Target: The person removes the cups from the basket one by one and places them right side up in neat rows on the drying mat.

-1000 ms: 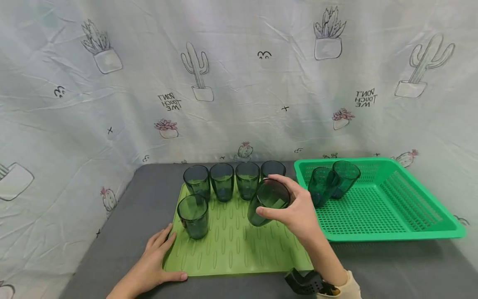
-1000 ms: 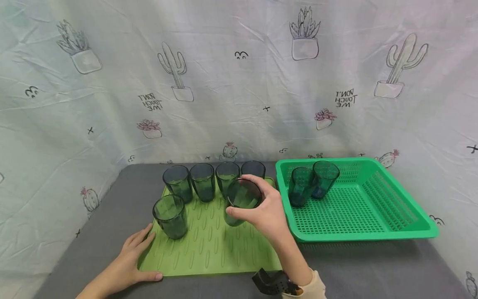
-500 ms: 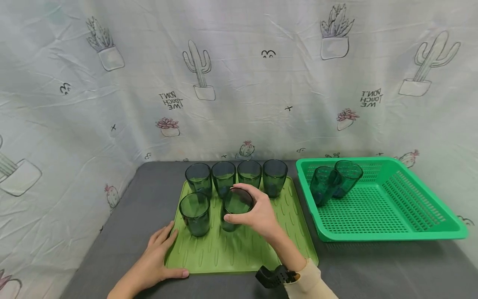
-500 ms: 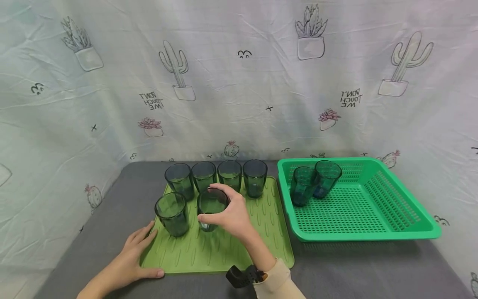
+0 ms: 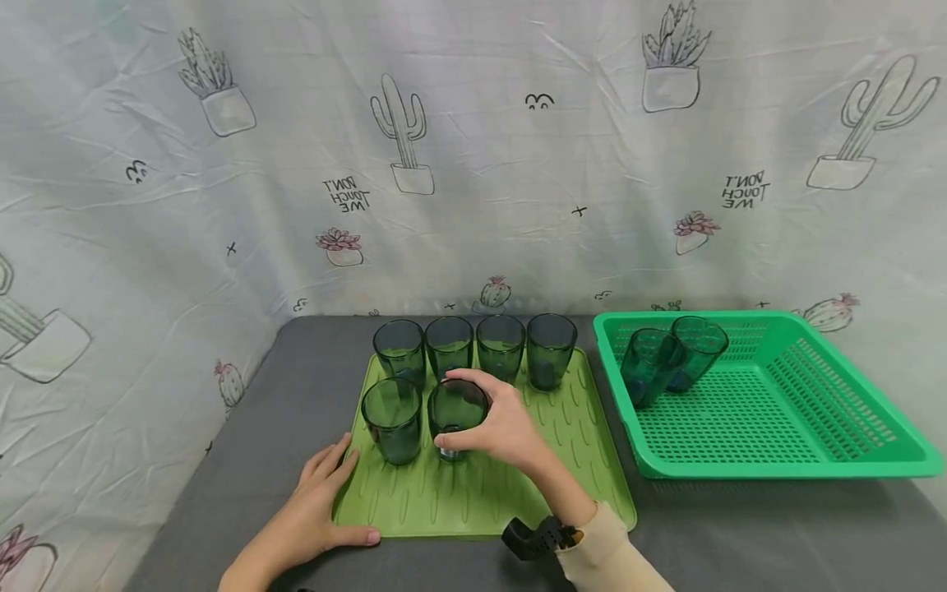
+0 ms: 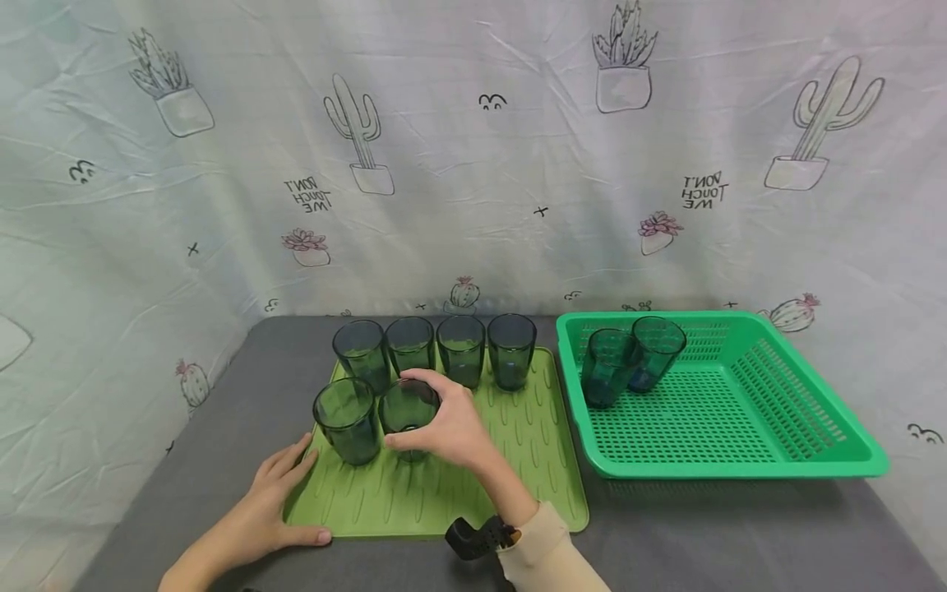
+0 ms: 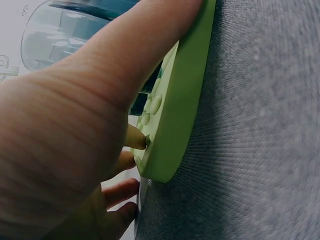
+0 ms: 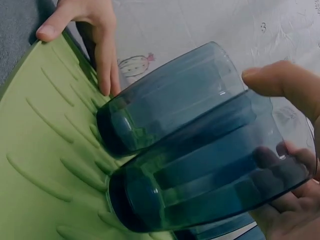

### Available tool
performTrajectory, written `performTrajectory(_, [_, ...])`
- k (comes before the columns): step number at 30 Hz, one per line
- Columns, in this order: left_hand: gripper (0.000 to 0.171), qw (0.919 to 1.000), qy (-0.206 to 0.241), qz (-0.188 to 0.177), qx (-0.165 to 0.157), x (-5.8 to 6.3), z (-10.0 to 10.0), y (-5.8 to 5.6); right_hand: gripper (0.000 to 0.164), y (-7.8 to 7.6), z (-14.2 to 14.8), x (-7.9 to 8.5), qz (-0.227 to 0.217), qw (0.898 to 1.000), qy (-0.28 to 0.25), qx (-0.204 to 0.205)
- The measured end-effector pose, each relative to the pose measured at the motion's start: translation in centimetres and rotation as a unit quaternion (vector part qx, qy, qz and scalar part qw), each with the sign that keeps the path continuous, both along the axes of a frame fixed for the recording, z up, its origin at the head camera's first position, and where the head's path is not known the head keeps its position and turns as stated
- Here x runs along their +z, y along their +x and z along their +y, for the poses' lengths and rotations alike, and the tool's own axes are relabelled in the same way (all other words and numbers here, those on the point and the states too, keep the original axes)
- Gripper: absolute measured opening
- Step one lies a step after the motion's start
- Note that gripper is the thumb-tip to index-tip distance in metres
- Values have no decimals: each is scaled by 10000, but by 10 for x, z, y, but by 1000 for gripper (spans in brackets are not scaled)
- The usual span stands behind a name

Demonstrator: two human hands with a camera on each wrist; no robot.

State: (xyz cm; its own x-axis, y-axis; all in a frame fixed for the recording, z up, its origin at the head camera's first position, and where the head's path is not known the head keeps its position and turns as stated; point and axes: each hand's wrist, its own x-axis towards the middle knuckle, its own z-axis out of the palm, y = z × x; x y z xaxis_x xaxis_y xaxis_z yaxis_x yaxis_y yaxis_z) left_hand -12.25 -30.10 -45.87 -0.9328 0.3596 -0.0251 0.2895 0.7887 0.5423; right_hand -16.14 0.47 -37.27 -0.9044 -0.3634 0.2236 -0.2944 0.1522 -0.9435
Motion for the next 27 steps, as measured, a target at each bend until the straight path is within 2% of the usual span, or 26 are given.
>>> performTrajectory(6, [121,10000,14,55,-45,0,0,0,71,-4,-3,-1,-13,9995,300,4])
performTrajectory(10, [121,9999,-29,97,-32,0,0,0,72,-8,-4,-4,8,9991,395,170])
performTrajectory(18, [119,9998,-78,192,-52,1,1,-2,76,-15,-6,-9,108,9990,312,316])
performTrajectory(27, [119,9998,-134,174,-40,2,0,-1,73,-16,-7,-12,207,9988,215,401])
